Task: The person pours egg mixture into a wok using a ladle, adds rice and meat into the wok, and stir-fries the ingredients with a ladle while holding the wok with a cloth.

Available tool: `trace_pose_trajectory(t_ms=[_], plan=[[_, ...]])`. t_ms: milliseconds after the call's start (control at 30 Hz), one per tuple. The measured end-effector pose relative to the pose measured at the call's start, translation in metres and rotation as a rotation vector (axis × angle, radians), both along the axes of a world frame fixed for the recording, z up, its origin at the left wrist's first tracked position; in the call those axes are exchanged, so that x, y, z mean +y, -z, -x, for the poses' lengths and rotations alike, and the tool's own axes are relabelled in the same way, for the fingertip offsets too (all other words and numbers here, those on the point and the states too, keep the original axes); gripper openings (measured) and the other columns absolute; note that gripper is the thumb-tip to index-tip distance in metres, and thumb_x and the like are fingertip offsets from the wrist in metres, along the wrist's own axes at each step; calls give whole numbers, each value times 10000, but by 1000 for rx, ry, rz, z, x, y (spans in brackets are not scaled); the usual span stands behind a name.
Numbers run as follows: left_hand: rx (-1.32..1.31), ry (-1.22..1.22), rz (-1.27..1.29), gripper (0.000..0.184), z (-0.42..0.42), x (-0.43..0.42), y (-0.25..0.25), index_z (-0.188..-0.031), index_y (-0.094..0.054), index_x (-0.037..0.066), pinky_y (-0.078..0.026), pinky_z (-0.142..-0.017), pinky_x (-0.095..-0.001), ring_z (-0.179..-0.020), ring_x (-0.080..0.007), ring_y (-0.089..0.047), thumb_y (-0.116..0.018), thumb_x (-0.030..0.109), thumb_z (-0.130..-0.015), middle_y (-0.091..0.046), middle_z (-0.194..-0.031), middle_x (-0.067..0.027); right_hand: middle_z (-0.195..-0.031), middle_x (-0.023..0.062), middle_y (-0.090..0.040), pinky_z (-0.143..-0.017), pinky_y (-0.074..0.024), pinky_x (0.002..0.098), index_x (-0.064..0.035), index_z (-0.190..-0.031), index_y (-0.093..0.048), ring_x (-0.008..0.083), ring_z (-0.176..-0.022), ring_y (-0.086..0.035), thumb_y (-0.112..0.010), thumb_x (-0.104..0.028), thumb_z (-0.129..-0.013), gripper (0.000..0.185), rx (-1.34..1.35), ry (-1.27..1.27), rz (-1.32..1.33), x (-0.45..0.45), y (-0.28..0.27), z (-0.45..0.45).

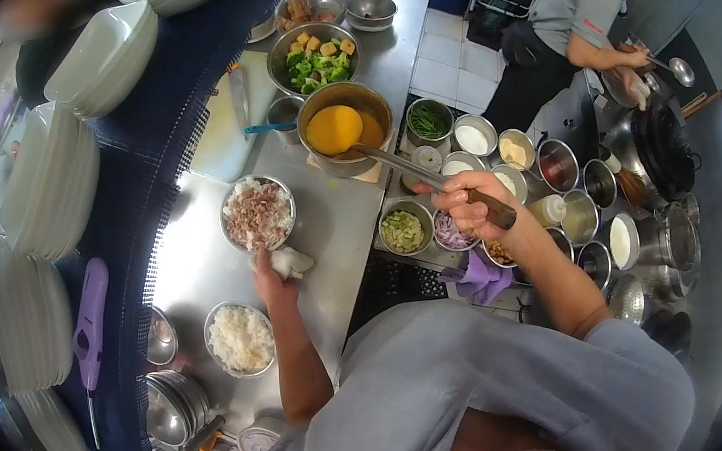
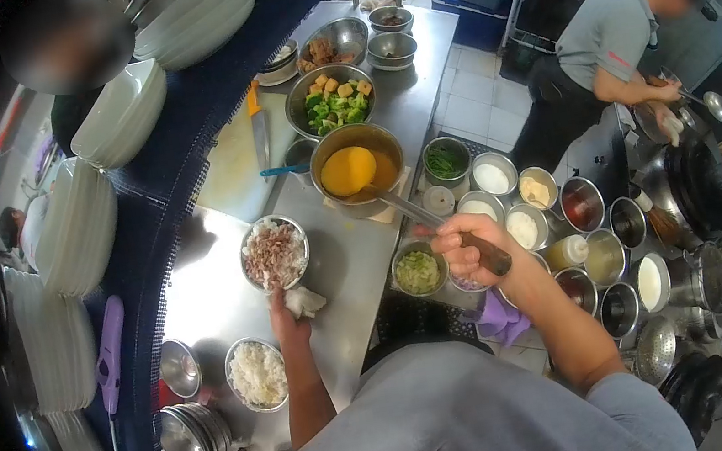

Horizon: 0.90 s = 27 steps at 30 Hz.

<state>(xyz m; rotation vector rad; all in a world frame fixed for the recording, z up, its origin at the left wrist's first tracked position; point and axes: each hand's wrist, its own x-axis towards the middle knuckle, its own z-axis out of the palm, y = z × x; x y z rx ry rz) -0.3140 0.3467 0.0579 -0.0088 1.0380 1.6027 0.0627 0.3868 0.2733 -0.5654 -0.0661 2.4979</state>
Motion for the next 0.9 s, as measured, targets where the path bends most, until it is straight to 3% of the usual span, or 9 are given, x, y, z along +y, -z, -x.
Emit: trace_pose_trajectory(t_ms=[267,533,833,900], plan=[[50,21,-18,370,1,8,-4,-1213,-452,11,-545,-733,-403,-878,-269,-629,-572,158,-896,-599,-1026,-125,-694,24,-488,-390,-382,254,33,-1242,-412,125,-419,-452,-399,-100,-922,346,-12,67,-65,-26,-1,2],[323,-63,86,386,-8,14,-39,-1200,-477,-10,-540,-684,-358,-891,-253,-620,-580,81,-840,-583,-1058,-141,-711,33,-503,-396,-440,279,44,-1240,-419,142,-418,-490,-394,-86,-916,350,46,134,-85,-41,-22,6],[440,52,-66,333,4,30,-75,-1180,-502,-6,-528,-674,-337,-818,-216,-622,-587,65,-866,-601,-1012,-121,-676,19,-498,-383,-428,251,49,-1207,-447,124,-409,-464,-462,-77,-883,348,-27,161,-105,-50,-56,10],[489,95,-39,335,8,48,-96,-1176,-501,-25,-526,-698,-345,-872,-238,-614,-559,63,-858,-592,-1036,-138,-687,19,-503,-362,-400,243,49,-1206,-451,113,-398,-447,-457,-72,-884,344,-42,180,-121,-53,-68,15]])
